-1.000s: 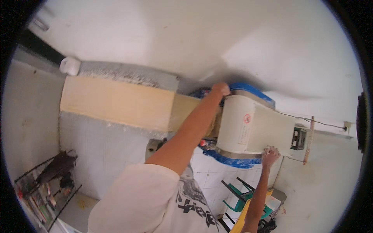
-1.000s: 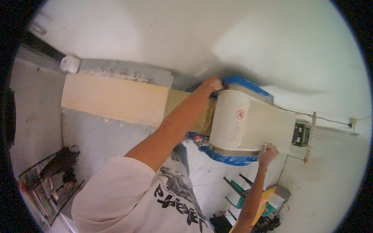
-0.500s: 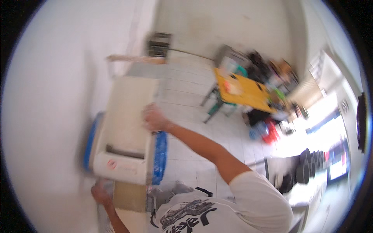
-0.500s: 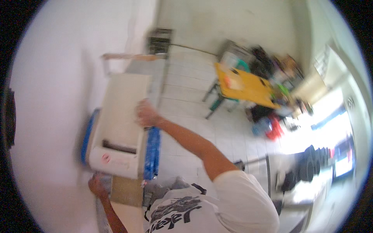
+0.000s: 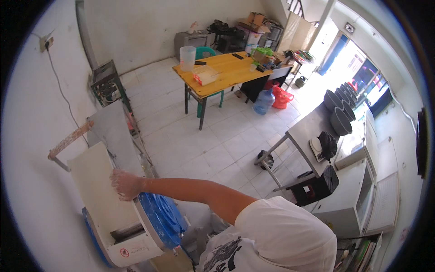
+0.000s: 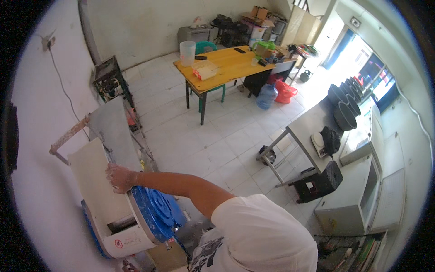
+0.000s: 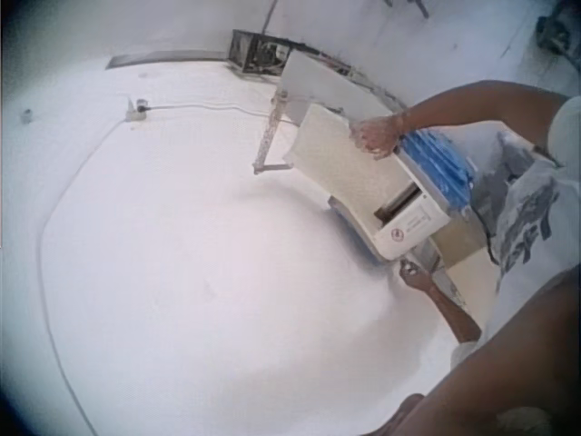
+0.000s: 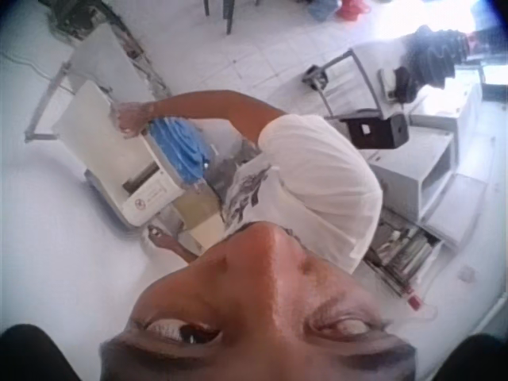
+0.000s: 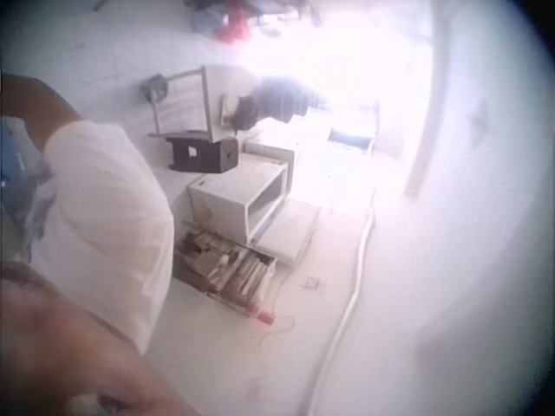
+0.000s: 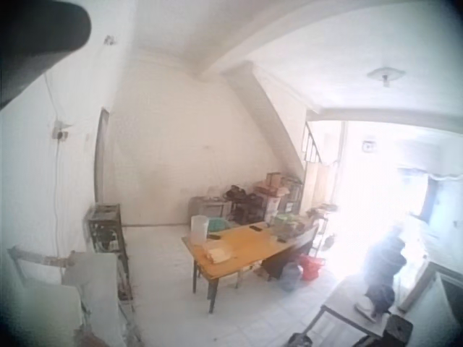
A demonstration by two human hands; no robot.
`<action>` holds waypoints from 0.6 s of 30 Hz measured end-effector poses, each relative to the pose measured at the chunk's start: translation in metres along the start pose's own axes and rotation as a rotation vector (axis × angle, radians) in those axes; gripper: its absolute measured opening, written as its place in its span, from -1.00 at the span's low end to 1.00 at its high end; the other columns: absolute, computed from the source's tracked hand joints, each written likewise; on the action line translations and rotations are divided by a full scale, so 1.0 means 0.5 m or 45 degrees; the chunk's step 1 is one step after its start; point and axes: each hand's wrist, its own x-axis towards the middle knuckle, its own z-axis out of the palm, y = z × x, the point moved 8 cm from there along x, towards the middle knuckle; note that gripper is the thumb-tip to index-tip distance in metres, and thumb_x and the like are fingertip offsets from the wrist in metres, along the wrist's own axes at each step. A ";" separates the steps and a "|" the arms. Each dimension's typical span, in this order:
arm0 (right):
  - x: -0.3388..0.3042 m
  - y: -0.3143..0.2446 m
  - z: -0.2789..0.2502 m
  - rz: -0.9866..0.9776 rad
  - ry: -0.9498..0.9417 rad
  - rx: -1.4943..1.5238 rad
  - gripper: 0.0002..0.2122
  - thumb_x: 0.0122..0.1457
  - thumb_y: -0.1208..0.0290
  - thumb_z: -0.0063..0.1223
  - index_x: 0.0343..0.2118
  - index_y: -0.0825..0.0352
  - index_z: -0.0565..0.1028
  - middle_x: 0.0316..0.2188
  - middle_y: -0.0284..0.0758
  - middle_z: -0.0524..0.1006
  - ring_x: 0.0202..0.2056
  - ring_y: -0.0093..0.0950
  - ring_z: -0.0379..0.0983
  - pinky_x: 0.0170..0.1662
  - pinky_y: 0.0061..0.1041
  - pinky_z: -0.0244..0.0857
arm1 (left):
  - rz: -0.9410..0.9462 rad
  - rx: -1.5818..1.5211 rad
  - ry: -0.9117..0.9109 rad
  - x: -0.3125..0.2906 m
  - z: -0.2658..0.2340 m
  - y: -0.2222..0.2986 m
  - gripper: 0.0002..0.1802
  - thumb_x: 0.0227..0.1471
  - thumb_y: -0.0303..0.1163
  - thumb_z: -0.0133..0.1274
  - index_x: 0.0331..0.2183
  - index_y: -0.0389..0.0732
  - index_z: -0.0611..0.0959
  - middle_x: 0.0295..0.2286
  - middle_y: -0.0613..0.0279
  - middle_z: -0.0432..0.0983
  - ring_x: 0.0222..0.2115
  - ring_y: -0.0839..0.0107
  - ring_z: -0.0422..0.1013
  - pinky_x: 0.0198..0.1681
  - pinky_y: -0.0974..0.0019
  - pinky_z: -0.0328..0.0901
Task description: The person feeds a sheet of dough through a dough sheeter multiple times, folding and repositioning it between passes to achieve a uniform thickness. The person uses both hands to guide the dough and adjust its alignment on the machine's output tray.
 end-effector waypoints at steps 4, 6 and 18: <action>0.001 -0.007 -0.009 -0.037 0.134 0.010 -0.72 -0.11 0.14 0.16 -0.60 0.30 0.65 -0.36 -0.19 0.58 0.04 -0.14 0.40 0.29 0.01 0.06 | 0.155 0.199 -0.115 0.003 -0.006 0.009 -0.35 0.09 -0.05 0.22 0.09 -0.30 0.61 -0.13 0.01 0.63 -0.26 0.13 0.52 -0.21 0.01 0.40; 0.002 -0.008 -0.006 -0.028 0.096 0.046 -0.74 -0.11 0.15 0.16 -0.61 0.29 0.64 -0.35 -0.19 0.58 0.04 -0.14 0.40 0.30 0.01 0.05 | 0.300 0.401 -0.077 0.007 0.005 0.004 -0.42 0.24 -0.04 0.05 0.09 -0.29 0.60 -0.19 0.04 0.61 -0.32 0.18 0.48 -0.28 0.11 0.41; -0.001 0.000 -0.012 0.014 0.019 0.076 -0.80 -0.19 0.20 0.17 -0.70 0.23 0.59 -0.46 -0.26 0.54 -0.03 -0.17 0.42 0.23 -0.05 0.13 | 0.018 0.162 -0.033 0.015 0.006 -0.107 -0.45 0.36 -0.12 -0.19 0.25 -0.17 0.39 -0.06 0.14 0.56 -0.28 0.31 0.48 -0.23 0.22 0.41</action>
